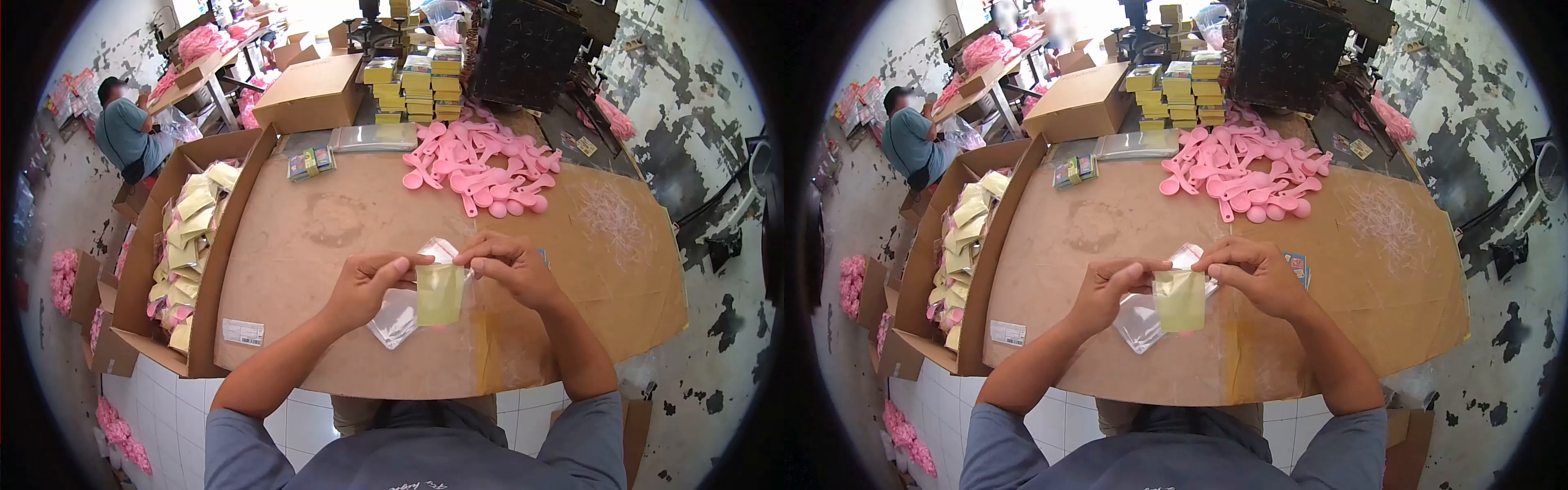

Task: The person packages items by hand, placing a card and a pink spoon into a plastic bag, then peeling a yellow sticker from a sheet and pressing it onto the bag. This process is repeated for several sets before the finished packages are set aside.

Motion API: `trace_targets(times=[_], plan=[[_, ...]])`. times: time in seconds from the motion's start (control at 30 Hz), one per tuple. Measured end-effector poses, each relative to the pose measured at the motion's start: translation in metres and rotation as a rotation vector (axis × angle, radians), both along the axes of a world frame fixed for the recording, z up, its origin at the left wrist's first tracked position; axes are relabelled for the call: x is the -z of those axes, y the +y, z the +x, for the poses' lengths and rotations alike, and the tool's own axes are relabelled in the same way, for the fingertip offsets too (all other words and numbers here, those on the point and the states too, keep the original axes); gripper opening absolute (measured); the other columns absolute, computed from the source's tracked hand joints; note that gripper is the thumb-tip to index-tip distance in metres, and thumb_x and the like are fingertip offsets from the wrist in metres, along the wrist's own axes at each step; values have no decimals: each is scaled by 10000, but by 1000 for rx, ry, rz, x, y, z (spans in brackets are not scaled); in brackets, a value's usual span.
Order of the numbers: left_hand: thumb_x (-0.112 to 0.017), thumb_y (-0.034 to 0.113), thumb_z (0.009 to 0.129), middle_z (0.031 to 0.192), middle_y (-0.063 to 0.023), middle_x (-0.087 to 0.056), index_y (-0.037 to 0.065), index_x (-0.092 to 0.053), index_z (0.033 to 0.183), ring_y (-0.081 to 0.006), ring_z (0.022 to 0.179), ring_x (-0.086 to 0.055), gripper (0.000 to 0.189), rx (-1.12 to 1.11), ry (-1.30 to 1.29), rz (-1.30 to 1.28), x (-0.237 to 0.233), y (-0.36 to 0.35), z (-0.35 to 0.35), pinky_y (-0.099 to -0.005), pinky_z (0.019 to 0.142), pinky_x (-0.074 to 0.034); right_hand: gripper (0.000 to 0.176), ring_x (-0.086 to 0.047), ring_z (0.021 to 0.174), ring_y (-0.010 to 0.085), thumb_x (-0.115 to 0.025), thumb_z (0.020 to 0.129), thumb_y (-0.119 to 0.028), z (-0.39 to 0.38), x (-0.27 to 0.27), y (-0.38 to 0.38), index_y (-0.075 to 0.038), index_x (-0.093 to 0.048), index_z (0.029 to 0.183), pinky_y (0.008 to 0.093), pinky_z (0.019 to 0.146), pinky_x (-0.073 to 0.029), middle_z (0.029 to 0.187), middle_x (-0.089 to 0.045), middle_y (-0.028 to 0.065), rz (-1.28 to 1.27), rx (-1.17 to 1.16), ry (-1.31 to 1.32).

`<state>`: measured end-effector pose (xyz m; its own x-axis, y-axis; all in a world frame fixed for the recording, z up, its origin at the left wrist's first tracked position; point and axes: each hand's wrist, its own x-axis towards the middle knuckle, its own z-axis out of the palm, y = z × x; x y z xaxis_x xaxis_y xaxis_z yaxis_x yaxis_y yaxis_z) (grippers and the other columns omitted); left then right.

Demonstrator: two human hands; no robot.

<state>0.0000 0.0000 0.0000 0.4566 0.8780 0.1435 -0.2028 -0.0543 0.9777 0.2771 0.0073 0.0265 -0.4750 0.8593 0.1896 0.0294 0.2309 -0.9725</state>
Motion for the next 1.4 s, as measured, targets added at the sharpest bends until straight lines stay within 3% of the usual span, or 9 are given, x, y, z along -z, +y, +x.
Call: trace_targets(times=[0.27, 0.47, 0.77, 0.87, 1.0, 1.07, 1.13, 1.23, 1.4], plan=[[-624, 148, 1048, 1113, -77, -754, -4, -713, 1248, -122, 985, -708, 267, -36, 116, -40, 0, -1, 9, -300, 863, -609, 152, -631, 878, 97, -711, 955, -49, -3, 0, -2, 25, -763, 1077, 251, 772, -522, 1045, -695, 57, -15, 33, -55], [-617, 120, 1048, 1111, -71, -752, -2, -711, 1253, -121, 1002, -706, 256, -73, 122, -59, -4, -2, 10, -293, 864, -611, 297, -653, 919, 101, -714, 957, -38, -7, 6, -2, 24, -646, 1239, 265, 800, -540, 1073, -684, 53, -46, 7, -11], [-636, 152, 1043, 1155, -84, -729, -11, -645, 1315, -134, 1026, -699, 318, -73, -137, -61, -5, -1, 15, -304, 869, -606, 246, -671, 939, 107, -702, 973, -34, -6, 2, -4, 24, -630, 1201, 267, 833, -553, 1052, -702, 47, -171, -133, -12], [-661, 205, 1036, 1071, -84, -740, -32, -647, 1276, -117, 936, -705, 338, 107, 117, -56, 1, 4, 1, -285, 772, -600, 235, -677, 924, 115, -706, 977, -50, -6, -8, -7, 24, -647, 1192, 274, 836, -557, 1047, -706, 52, -132, -98, 36], [-673, 232, 1029, 980, -72, -732, -14, -644, 1231, -168, 835, -733, 320, -125, 100, -57, -16, 14, -20, -286, 696, -592, 256, -669, 949, 121, -719, 972, -91, 6, -22, -8, 15, -670, 1200, 297, 861, -545, 1029, -712, 56, -62, 3, -15], [-609, 304, 1062, 1059, -89, -739, -1, -638, 1227, -189, 915, -735, 348, -591, -268, 107, -24, 26, -35, -308, 750, -601, 281, -664, 943, 130, -743, 952, -121, 27, -28, -3, -3, -680, 1199, 313, 880, -541, 1029, -715, 55, 88, 134, -273], [-489, 398, 1093, 1365, -147, -627, 8, -496, 1418, -253, 1222, -645, 507, -693, -648, 133, -52, 35, -55, -354, 965, -549, 312, -659, 951, 149, -767, 926, -148, 49, -30, 3, -16, -689, 1197, 331, 897, -534, 1043, -710, 60, 157, 239, -449], [-360, 471, 1113, 1487, -119, -555, 61, -461, 1488, -231, 1347, -545, 565, -656, -518, 109, -34, 41, -59, -392, 1097, -433, 360, -648, 997, 193, -795, 886, -173, 75, -26, 8, -23, -696, 1198, 359, 914, -518, 1084, -686, 75, 215, 327, -632], [-678, 420, 973, 1153, -65, -687, 68, -705, 1216, -191, 989, -680, 429, -424, 493, 186, -5, 31, -24, -353, 858, -532, 377, -618, 1090, 245, -814, 847, -168, 98, -4, 6, -26, -709, 1180, 383, 913, -493, 1138, -627, 98, 251, 324, -860]])
